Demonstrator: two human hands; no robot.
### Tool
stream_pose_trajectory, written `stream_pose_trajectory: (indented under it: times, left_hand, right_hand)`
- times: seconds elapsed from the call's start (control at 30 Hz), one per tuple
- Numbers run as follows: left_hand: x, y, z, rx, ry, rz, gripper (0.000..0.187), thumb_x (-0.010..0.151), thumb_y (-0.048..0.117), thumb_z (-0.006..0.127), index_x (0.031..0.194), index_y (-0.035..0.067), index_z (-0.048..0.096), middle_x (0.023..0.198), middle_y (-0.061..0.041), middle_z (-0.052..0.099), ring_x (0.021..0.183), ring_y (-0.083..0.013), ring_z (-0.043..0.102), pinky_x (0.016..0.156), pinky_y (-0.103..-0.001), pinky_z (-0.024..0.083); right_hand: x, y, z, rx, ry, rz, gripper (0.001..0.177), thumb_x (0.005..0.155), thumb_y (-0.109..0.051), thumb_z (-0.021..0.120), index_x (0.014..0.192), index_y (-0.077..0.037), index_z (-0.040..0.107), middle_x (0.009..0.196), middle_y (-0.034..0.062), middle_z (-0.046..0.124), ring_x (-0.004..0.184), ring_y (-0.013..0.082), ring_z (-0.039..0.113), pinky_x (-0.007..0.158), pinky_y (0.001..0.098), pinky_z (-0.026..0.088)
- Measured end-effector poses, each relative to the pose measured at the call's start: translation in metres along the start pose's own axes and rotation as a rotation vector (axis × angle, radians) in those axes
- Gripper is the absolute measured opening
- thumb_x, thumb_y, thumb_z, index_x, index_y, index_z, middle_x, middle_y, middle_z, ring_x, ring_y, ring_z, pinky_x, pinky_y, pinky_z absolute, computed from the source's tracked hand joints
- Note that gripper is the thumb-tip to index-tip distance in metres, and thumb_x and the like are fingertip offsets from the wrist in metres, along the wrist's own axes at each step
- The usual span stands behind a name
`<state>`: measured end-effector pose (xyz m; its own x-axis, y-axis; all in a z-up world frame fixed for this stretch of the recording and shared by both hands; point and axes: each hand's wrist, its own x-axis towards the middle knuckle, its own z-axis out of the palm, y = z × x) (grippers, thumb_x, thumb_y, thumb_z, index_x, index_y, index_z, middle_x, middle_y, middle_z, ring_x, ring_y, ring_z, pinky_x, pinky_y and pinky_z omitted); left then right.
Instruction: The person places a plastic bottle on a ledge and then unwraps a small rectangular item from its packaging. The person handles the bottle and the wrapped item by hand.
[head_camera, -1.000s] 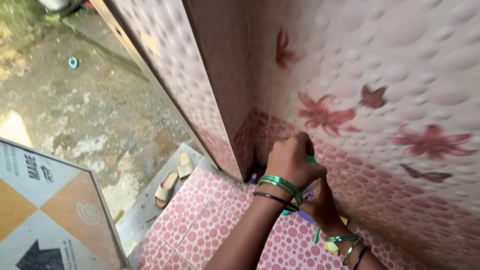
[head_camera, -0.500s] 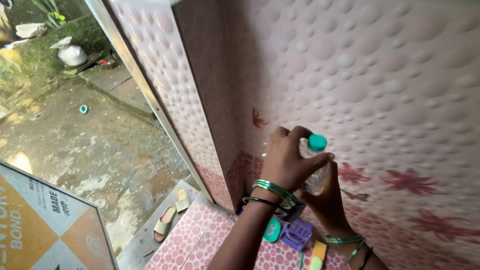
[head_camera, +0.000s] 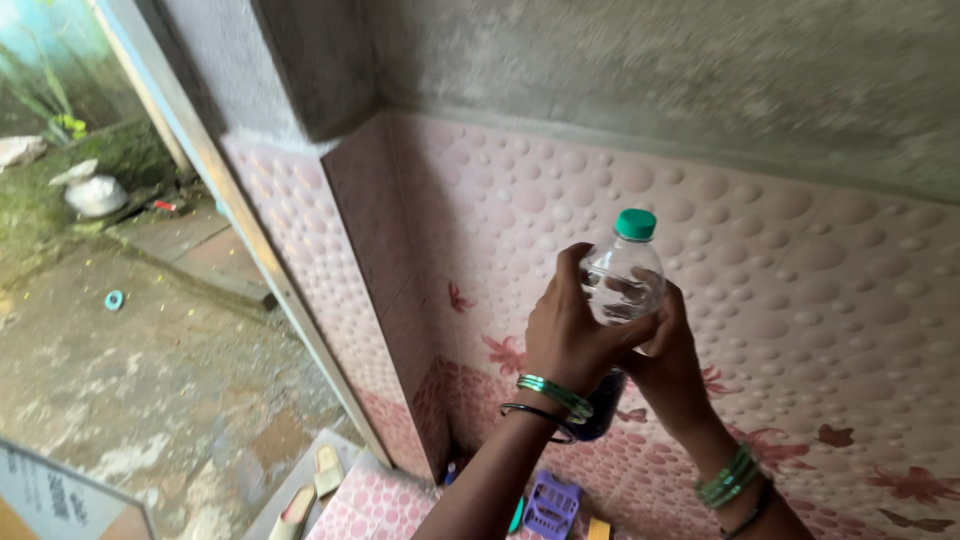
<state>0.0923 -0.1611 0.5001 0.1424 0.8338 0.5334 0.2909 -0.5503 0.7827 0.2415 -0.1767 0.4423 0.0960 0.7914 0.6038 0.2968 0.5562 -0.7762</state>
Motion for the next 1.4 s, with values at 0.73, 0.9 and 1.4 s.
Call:
stream_pose_trajectory:
  times: [0.73,0.9,1.4]
  left_hand:
    - [0.06,0.126,0.09,-0.488,-0.395,0.425,0.125,0.061,0.055,0.091,0.156,0.007,0.026,0.129,-0.023,0.066,0.116,-0.0337,0.07,0.087,-0.042,0.063]
    - [0.028,0.159,0.122,-0.625,-0.512,0.347,0.103,0.065,0.048,0.088,0.145,0.007,0.038,0.116,-0.015,0.077,0.101,-0.0297,0.079,0.083,-0.038,0.064]
    - [-0.026,0.31,0.236,-0.814,-0.845,0.488,0.095,0.058,0.033,0.088,0.136,0.004,0.043,0.108,-0.016,0.074,0.095,-0.0256,0.076,0.078,-0.036,0.065]
  right_hand:
    - [-0.008,-0.111,-0.129,-0.183,0.375,0.16,0.113,0.069,-0.022,0.085,0.16,-0.015,0.019,0.137,0.0144,0.054,0.128,0.026,0.057,0.103,0.0428,0.052]
    - [-0.033,-0.137,-0.163,-0.28,0.449,-0.019,0.106,0.074,-0.01,0.084,0.157,-0.012,0.018,0.141,0.0095,0.049,0.13,0.0216,0.053,0.103,0.0383,0.051]
    - [-0.135,-0.206,-0.28,-0.489,0.649,0.249,0.129,0.076,-0.012,0.08,0.154,-0.022,-0.021,0.154,0.0128,0.035,0.141,0.0269,0.045,0.11,0.0418,0.049]
